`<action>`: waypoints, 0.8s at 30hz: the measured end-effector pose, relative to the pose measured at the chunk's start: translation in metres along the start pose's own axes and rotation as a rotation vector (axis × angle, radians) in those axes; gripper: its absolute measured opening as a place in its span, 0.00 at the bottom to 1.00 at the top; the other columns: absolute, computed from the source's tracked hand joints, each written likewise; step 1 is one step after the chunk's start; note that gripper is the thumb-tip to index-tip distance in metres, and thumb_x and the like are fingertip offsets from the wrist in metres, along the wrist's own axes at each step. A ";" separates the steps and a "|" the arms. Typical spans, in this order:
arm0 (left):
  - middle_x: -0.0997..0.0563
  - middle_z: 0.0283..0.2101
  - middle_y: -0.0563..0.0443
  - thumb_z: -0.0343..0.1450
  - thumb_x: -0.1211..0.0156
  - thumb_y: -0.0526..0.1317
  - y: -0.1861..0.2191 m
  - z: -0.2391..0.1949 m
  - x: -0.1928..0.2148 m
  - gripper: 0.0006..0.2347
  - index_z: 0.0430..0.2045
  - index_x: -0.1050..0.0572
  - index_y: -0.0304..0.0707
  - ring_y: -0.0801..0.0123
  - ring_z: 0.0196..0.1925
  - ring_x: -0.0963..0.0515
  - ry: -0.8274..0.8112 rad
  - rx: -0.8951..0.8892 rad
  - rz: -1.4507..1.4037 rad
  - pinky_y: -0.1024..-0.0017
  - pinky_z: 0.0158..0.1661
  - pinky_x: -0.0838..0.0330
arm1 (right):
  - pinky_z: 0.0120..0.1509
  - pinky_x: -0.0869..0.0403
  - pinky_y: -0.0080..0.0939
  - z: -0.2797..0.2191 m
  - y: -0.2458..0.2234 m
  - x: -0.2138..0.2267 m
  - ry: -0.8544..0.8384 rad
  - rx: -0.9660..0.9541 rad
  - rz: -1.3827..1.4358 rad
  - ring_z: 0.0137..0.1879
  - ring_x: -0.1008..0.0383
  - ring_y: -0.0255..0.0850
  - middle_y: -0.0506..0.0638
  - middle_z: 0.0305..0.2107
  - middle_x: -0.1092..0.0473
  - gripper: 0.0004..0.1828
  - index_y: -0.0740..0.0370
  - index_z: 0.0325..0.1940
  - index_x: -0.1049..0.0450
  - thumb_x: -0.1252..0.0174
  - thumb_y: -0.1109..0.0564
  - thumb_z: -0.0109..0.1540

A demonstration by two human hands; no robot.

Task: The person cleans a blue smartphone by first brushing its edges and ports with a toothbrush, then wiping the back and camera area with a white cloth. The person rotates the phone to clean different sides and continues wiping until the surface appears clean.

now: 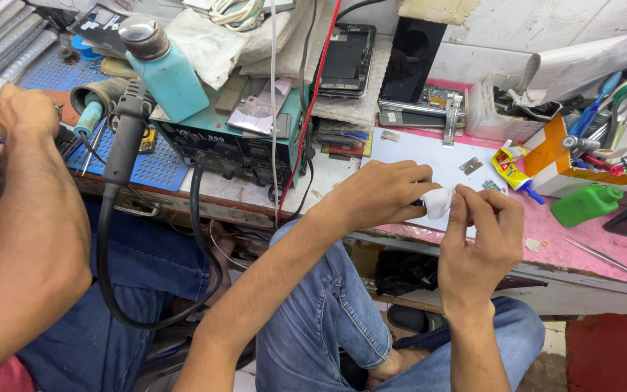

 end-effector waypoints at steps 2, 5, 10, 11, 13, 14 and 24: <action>0.24 0.40 0.53 0.65 0.32 0.41 0.001 0.000 -0.001 0.16 0.46 0.23 0.41 0.63 0.45 0.20 -0.002 -0.009 0.008 0.64 0.38 0.23 | 0.46 0.28 0.37 -0.005 -0.008 -0.002 0.009 0.073 -0.068 0.43 0.28 0.41 0.52 0.43 0.31 0.07 0.66 0.54 0.20 0.33 0.67 0.71; 0.23 0.40 0.53 0.64 0.33 0.41 0.000 0.001 -0.001 0.16 0.45 0.23 0.41 0.64 0.45 0.20 -0.006 -0.009 0.018 0.65 0.37 0.23 | 0.50 0.27 0.42 -0.010 -0.018 -0.006 0.016 0.197 -0.012 0.46 0.28 0.45 0.54 0.47 0.31 0.19 0.66 0.58 0.21 0.28 0.64 0.64; 0.24 0.40 0.55 0.69 0.33 0.44 -0.001 -0.001 0.002 0.12 0.44 0.23 0.43 0.64 0.45 0.20 0.011 0.000 0.006 0.65 0.38 0.23 | 0.50 0.25 0.44 -0.017 -0.021 -0.015 0.005 0.381 0.007 0.46 0.26 0.46 0.53 0.43 0.28 0.21 0.64 0.56 0.20 0.30 0.72 0.60; 0.24 0.40 0.55 0.69 0.34 0.44 -0.002 -0.001 0.003 0.12 0.44 0.23 0.43 0.64 0.45 0.20 0.019 0.004 -0.001 0.65 0.38 0.23 | 0.51 0.24 0.45 -0.019 -0.022 -0.016 0.000 0.432 0.005 0.47 0.25 0.46 0.54 0.43 0.28 0.22 0.64 0.56 0.20 0.30 0.73 0.59; 0.24 0.40 0.55 0.69 0.34 0.44 0.000 0.001 0.004 0.12 0.44 0.23 0.43 0.64 0.45 0.20 0.026 0.002 0.003 0.65 0.38 0.23 | 0.52 0.24 0.45 -0.017 -0.009 -0.013 0.001 0.395 -0.043 0.47 0.26 0.46 0.53 0.43 0.29 0.22 0.64 0.58 0.20 0.31 0.74 0.60; 0.24 0.40 0.54 0.69 0.34 0.44 0.001 0.001 0.004 0.13 0.44 0.23 0.42 0.64 0.44 0.20 0.025 -0.003 0.014 0.65 0.38 0.23 | 0.53 0.25 0.44 -0.016 -0.004 -0.011 0.002 0.377 -0.066 0.48 0.26 0.46 0.53 0.42 0.30 0.22 0.64 0.58 0.19 0.32 0.75 0.61; 0.23 0.40 0.56 0.69 0.34 0.41 -0.003 0.001 0.002 0.11 0.44 0.23 0.45 0.65 0.45 0.19 0.038 0.039 -0.005 0.65 0.40 0.23 | 0.51 0.25 0.47 -0.020 -0.005 -0.022 0.074 0.495 -0.052 0.45 0.26 0.49 0.55 0.41 0.30 0.20 0.66 0.52 0.19 0.32 0.76 0.57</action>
Point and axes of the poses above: each hand's wrist, its own z-axis towards the middle knuckle, its own x-axis out of the back of the hand, y = z × x, the point moved 9 cm from there along z, towards the middle knuckle
